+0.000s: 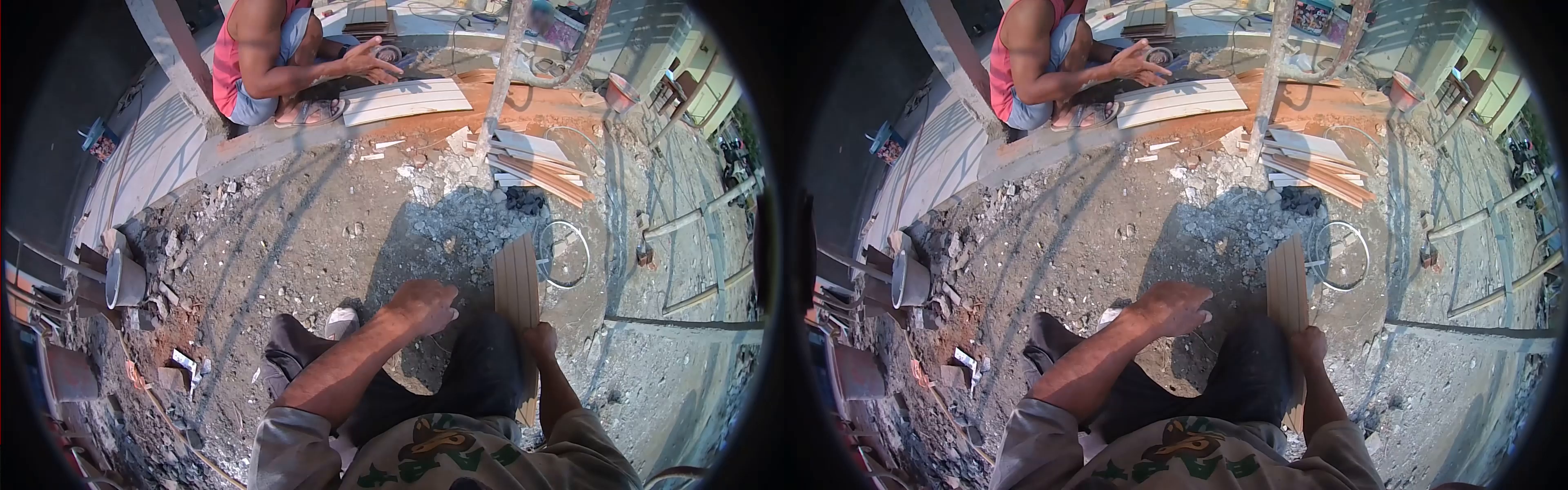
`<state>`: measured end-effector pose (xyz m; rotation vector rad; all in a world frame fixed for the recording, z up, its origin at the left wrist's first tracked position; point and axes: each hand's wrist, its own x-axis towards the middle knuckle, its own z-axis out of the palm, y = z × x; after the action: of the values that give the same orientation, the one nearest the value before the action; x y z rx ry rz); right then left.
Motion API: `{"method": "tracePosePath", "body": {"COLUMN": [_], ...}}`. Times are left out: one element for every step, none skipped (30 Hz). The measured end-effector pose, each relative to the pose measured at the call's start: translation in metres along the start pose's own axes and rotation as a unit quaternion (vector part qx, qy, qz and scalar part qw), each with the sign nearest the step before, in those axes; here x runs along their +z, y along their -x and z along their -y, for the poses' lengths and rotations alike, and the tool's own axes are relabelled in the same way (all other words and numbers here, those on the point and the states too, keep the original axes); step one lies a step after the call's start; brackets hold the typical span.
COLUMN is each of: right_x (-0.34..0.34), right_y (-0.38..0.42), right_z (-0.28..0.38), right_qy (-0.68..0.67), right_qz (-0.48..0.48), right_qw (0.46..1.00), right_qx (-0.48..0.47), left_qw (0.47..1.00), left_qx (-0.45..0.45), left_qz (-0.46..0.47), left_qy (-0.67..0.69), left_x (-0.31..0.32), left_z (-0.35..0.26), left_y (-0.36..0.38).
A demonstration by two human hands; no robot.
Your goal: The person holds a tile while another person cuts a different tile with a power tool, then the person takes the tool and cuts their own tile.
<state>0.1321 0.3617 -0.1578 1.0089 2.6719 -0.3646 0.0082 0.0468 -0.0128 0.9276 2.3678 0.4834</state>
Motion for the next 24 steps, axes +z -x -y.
{"method": "tracePosePath", "body": {"right_x": [0.000, 0.000, 0.001, 0.001, 0.001, 0.000, -0.001, -0.002, -0.004, -0.005, -0.004, -0.002, -0.001, -0.001, -0.002, -0.003, -0.004, -0.005, -0.005, -0.005, -0.004, -0.003, -0.003, -0.003], "right_y": [0.000, 0.000, -0.001, -0.002, -0.002, -0.001, -0.001, 0.000, 0.002, 0.002, 0.002, 0.002, 0.002, 0.001, 0.001, 0.002, 0.003, 0.004, 0.004, 0.004, 0.003, 0.003, 0.003, 0.003], "right_z": [0.000, 0.000, -0.001, -0.001, -0.001, 0.000, 0.001, 0.002, 0.003, 0.004, 0.003, 0.002, 0.002, 0.002, 0.002, 0.002, 0.003, 0.004, 0.005, 0.004, 0.004, 0.003, 0.002, 0.003], "right_qy": [-0.002, -0.002, -0.001, 0.000, 0.000, -0.002, -0.004, -0.004, -0.001, 0.003, 0.001, -0.001, -0.004, -0.007, -0.004, -0.002, -0.002, -0.001, -0.001, -0.001, -0.007, -0.011, -0.011, -0.010], "right_qz": [-0.002, -0.003, -0.001, 0.000, 0.000, 0.001, 0.002, 0.002, 0.004, 0.006, 0.005, 0.000, -0.006, -0.009, -0.004, 0.002, 0.002, 0.001, 0.001, 0.001, -0.004, -0.007, -0.007, -0.001], "right_qw": [1.000, 1.000, 1.000, 1.000, 1.000, 1.000, 1.000, 1.000, 1.000, 1.000, 1.000, 1.000, 1.000, 1.000, 1.000, 1.000, 1.000, 1.000, 1.000, 1.000, 1.000, 1.000, 1.000, 1.000], "right_qx": [0.001, 0.001, 0.001, 0.000, 0.001, 0.004, 0.007, 0.007, 0.004, 0.001, 0.000, 0.002, 0.004, 0.002, 0.003, 0.003, 0.003, 0.002, 0.001, 0.001, 0.002, 0.003, 0.004, 0.006], "left_qw": [1.000, 1.000, 1.000, 1.000, 1.000, 1.000, 1.000, 1.000, 1.000, 1.000, 0.999, 0.999, 0.999, 0.999, 0.999, 0.999, 0.998, 0.998, 0.997, 0.995, 0.995, 0.992, 0.989, 0.989], "left_qx": [0.002, 0.004, 0.004, 0.003, 0.001, 0.001, 0.000, -0.001, -0.002, 0.007, 0.016, 0.016, 0.015, 0.014, 0.015, 0.025, 0.035, 0.035, 0.049, 0.064, 0.065, 0.085, 0.105, 0.105], "left_qz": [-0.001, -0.003, -0.003, -0.002, 0.000, -0.001, -0.001, -0.001, -0.002, -0.013, -0.025, -0.028, -0.028, -0.026, -0.028, -0.037, -0.045, -0.045, -0.056, -0.067, -0.068, -0.083, -0.097, -0.097], "left_qy": [0.005, 0.010, 0.009, 0.011, 0.013, 0.013, 0.014, 0.015, 0.015, 0.018, 0.021, 0.018, 0.022, 0.026, 0.024, 0.026, 0.028, 0.028, 0.024, 0.021, 0.020, 0.034, 0.048, 0.048], "left_x": [0.000, 0.000, -0.001, -0.003, -0.004, -0.004, -0.004, -0.004, -0.002, 0.001, 0.003, 0.002, 0.000, -0.001, -0.002, -0.002, -0.002, -0.001, 0.001, 0.003, 0.006, 0.008, 0.010, 0.009], "left_z": [0.000, 0.000, -0.001, -0.002, -0.002, -0.002, -0.002, -0.002, -0.001, 0.001, 0.003, 0.002, 0.002, 0.001, 0.001, 0.001, 0.001, 0.002, 0.004, 0.007, 0.010, 0.013, 0.015, 0.015], "left_y": [0.000, 0.000, 0.001, 0.001, 0.002, 0.002, 0.002, 0.001, 0.001, -0.001, -0.001, 0.000, 0.000, 0.000, 0.000, 0.001, 0.002, 0.002, 0.000, -0.002, -0.004, -0.005, -0.006, -0.006]}}
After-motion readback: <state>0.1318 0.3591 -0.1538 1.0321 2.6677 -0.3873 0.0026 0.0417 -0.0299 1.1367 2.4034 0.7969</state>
